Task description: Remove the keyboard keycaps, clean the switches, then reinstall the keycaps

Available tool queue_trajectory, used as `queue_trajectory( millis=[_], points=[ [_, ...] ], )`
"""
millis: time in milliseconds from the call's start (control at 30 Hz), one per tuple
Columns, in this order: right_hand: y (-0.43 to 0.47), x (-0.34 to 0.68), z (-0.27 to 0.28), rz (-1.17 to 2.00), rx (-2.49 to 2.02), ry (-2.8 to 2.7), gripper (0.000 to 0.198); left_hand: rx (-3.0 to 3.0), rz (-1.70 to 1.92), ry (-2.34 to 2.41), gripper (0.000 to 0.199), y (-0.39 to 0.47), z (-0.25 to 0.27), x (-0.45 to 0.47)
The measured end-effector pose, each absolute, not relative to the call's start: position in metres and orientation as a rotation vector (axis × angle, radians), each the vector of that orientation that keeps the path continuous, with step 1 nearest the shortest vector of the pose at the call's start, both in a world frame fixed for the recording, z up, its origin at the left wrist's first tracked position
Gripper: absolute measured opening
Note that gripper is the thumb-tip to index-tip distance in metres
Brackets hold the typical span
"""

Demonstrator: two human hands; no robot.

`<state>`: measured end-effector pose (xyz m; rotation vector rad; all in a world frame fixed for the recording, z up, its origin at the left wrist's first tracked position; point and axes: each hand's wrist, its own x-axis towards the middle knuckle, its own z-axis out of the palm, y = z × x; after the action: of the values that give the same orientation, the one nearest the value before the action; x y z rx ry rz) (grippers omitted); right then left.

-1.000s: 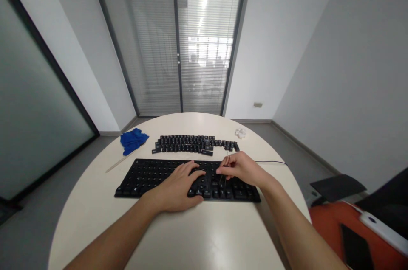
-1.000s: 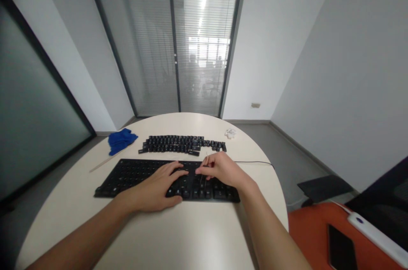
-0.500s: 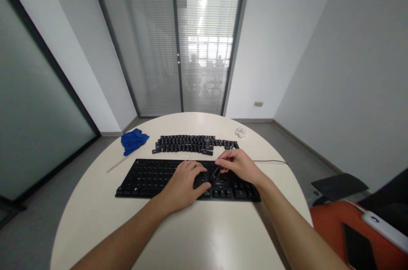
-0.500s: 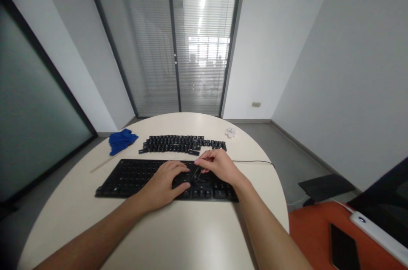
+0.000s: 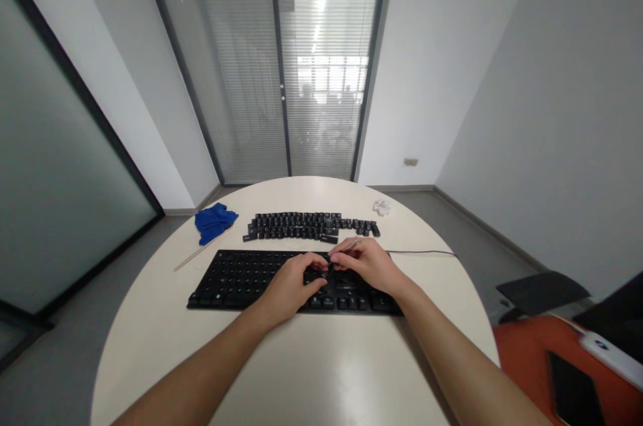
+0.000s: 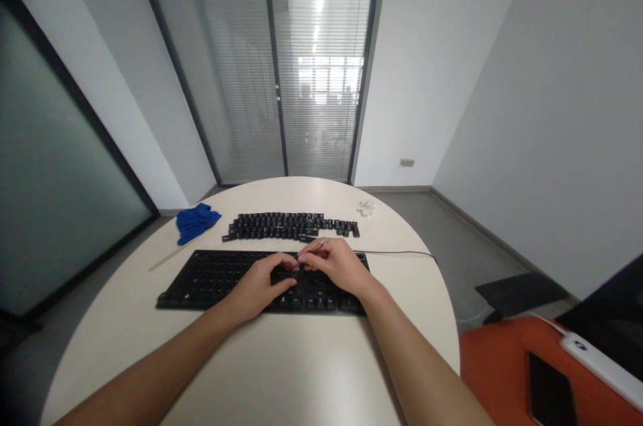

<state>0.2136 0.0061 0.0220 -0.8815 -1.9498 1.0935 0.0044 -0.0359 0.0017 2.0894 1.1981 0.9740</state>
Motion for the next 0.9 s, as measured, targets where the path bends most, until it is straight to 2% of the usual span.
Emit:
queue_trajectory(
  millis=[300, 500, 900],
  points=[
    [0.008, 0.208, 0.017, 1.159, -0.960, -1.864, 0.036, 2.336, 0.894, 1.228, 0.035, -0.036, 0.000, -0.002],
    [0.011, 0.207, 0.014, 1.208, -1.035, -1.759, 0.039, 2.560, 0.807, 1.235, 0.026, -0.036, 0.005, -0.003],
    [0.010, 0.204, 0.010, 1.146, -1.056, -1.792, 0.037, 2.481, 0.788, 1.318, 0.019, -0.034, 0.001, -0.005]
  ],
)
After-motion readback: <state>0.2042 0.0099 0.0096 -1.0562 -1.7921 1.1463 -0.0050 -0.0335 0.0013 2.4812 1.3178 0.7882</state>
